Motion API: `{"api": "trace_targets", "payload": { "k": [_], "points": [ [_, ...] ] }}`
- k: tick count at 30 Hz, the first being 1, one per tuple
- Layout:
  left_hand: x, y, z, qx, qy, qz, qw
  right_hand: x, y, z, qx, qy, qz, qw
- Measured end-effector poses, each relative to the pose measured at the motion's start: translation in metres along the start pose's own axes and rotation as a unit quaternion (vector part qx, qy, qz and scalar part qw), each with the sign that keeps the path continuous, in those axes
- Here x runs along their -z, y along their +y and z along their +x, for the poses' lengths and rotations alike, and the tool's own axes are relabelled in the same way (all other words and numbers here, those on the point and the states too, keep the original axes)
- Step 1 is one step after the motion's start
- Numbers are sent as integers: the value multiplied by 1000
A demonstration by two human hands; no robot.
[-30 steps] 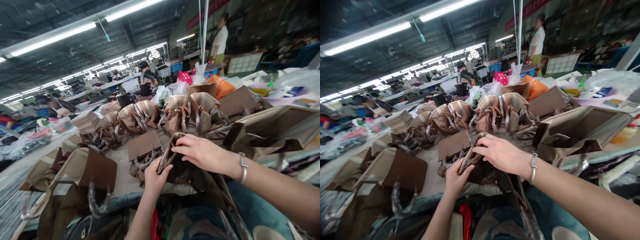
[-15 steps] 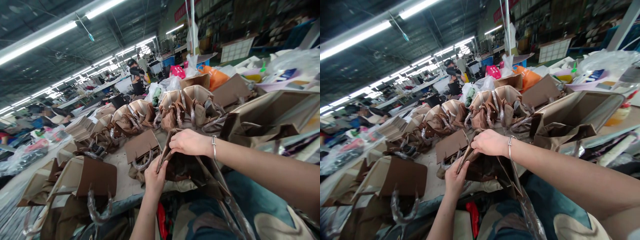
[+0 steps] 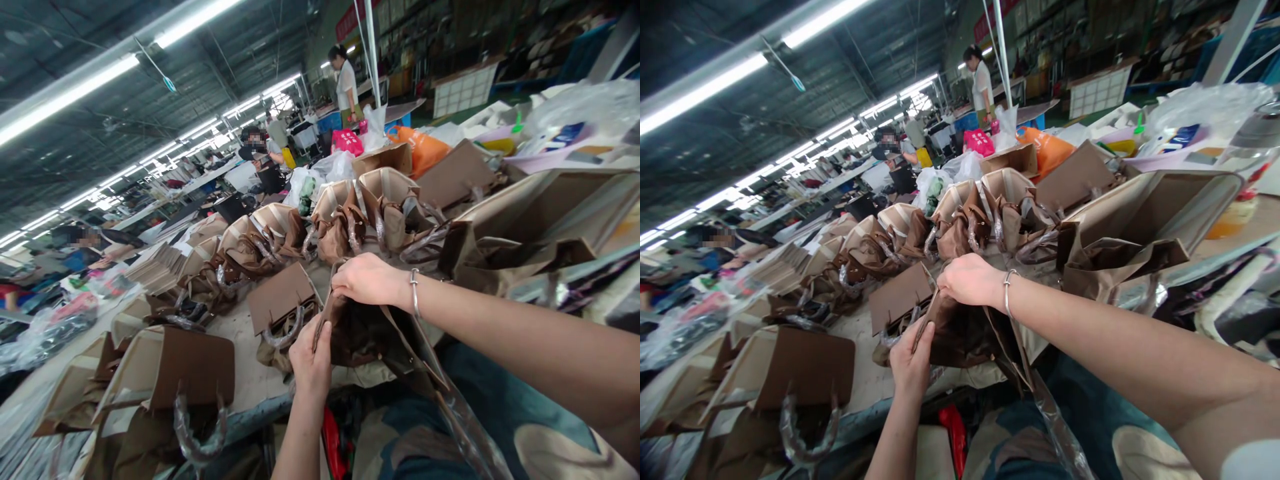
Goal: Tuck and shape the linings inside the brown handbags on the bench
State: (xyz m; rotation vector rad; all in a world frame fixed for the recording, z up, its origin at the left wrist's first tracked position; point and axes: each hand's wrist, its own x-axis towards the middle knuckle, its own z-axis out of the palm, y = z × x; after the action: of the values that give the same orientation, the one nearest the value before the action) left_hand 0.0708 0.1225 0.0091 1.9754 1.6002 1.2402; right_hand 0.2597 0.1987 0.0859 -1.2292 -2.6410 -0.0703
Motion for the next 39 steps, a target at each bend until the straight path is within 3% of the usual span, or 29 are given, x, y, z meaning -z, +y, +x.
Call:
{"api": "trace_targets", "payload": {
  "k": [11, 19, 39],
  "points": [
    [-1, -4, 6, 0, 13, -7, 1000, -4, 2, 4, -8, 17, 10, 1000],
    [1, -9, 8, -3, -31, -26, 999, -11, 6, 5, -26, 18, 2, 1000],
    [-2, -7, 10, -10, 22, -16, 1000, -6, 4, 4, -22, 32, 14, 999]
  ]
}}
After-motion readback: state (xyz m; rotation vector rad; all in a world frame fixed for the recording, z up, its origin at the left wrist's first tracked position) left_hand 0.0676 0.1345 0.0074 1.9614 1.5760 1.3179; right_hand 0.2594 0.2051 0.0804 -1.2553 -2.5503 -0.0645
